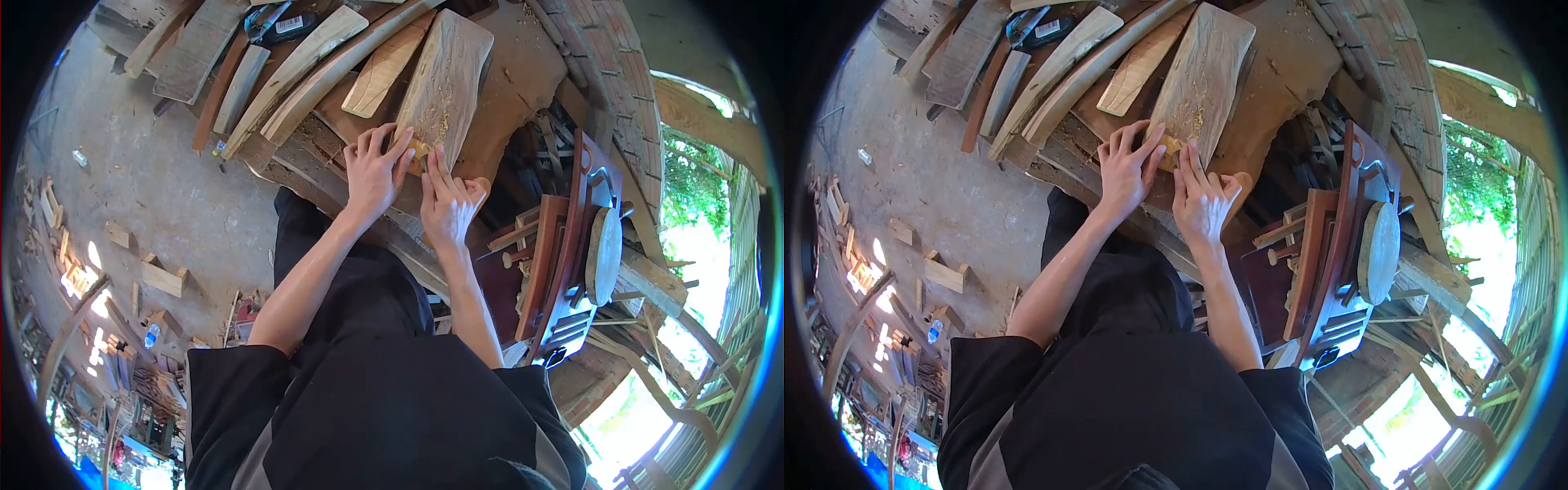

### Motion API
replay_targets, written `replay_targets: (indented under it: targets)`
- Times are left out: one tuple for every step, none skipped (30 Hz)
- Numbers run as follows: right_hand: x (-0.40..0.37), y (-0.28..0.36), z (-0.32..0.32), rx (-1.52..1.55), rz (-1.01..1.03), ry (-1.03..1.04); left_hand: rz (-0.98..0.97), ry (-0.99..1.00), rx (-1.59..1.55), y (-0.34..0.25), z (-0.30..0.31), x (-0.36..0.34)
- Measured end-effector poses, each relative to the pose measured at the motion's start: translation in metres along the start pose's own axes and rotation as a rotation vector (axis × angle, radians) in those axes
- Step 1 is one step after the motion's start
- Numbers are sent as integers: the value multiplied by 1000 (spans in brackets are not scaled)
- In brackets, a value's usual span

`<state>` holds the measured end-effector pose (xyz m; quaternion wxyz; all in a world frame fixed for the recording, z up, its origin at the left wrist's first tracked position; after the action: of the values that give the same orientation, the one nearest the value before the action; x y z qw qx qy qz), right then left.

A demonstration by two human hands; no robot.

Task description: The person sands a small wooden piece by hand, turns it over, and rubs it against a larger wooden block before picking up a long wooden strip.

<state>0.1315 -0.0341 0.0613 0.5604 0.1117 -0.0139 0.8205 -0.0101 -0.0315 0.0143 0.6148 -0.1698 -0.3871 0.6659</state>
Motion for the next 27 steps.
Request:
replay_targets:
  targets:
    - [7,0,-1,34,-19,3,8,-5,-9,1,-1,0]
    - [9,0,-2,65,-46,11,15,0,-22,0,-1,-2]
    - [11,1,-7,61,-49,16,19,4,-26,-1,-1,-4]
    - [15,2,-13,69,-59,-33,13,5,-3,-1,-1,-4]
    - [16,3,-16,80,-72,-86,3,7,24,0,0,-3]
    - [7,4,-14,81,-74,-87,1,8,25,0,-1,-4]
    - [-7,5,-9,66,-88,-29,5,6,10,0,-1,-4]
    - [-14,6,-4,49,-99,26,8,0,-7,-1,-1,-3]
    - [-16,4,-1,40,-73,32,11,-6,-7,0,0,-2]
    - [-11,3,-6,41,-67,33,25,-2,-4,0,-1,-2]
    - [0,5,-8,46,-83,-8,35,10,-2,-1,0,-4]
    - [8,6,-11,49,-104,-51,31,17,-3,-1,0,-4]
    - [13,7,-15,48,-112,-52,24,15,14,0,-1,-3]
    - [13,8,-19,43,-129,-76,18,18,31,0,-1,-3]
    - [11,9,-18,37,-148,-99,17,34,45,0,0,-3]
    - [2,11,-12,37,-152,-102,13,36,44,-1,0,-3]
    - [-12,13,-5,27,-183,-29,12,26,33,0,-2,-3]
    - [-22,13,-2,16,-214,47,14,18,19,0,-2,-4]
    - [-21,12,-1,46,-205,10,14,11,20,0,-2,-3]
    - [-11,12,-7,49,-202,6,18,11,14,1,-2,-2]
    - [0,12,-14,69,-211,-54,20,21,4,1,-2,-4]
    - [5,12,-17,84,-225,-112,16,32,0,0,-2,-6]
    - [8,11,-18,81,-230,-112,14,31,23,1,-2,-4]
    - [7,12,-19,60,-225,-103,12,35,48,1,-1,-4]
    - [6,14,-18,38,-219,-94,13,43,59,1,-1,-3]
    - [1,14,-12,41,-214,-98,13,37,62,1,0,-2]
    - [-11,14,-3,30,-214,-27,11,36,36,1,-1,-1]
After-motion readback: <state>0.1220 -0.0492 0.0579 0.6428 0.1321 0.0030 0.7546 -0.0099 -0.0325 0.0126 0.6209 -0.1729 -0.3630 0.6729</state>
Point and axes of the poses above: each hand's wrist, its own x-axis towards the middle knuckle, its own z-axis out of the back of the hand, y = z × x, the point moved 4 cm from there along x, towards the middle knuckle, and after that the axes turned 1 degree about -x, right-handed, at the moved point
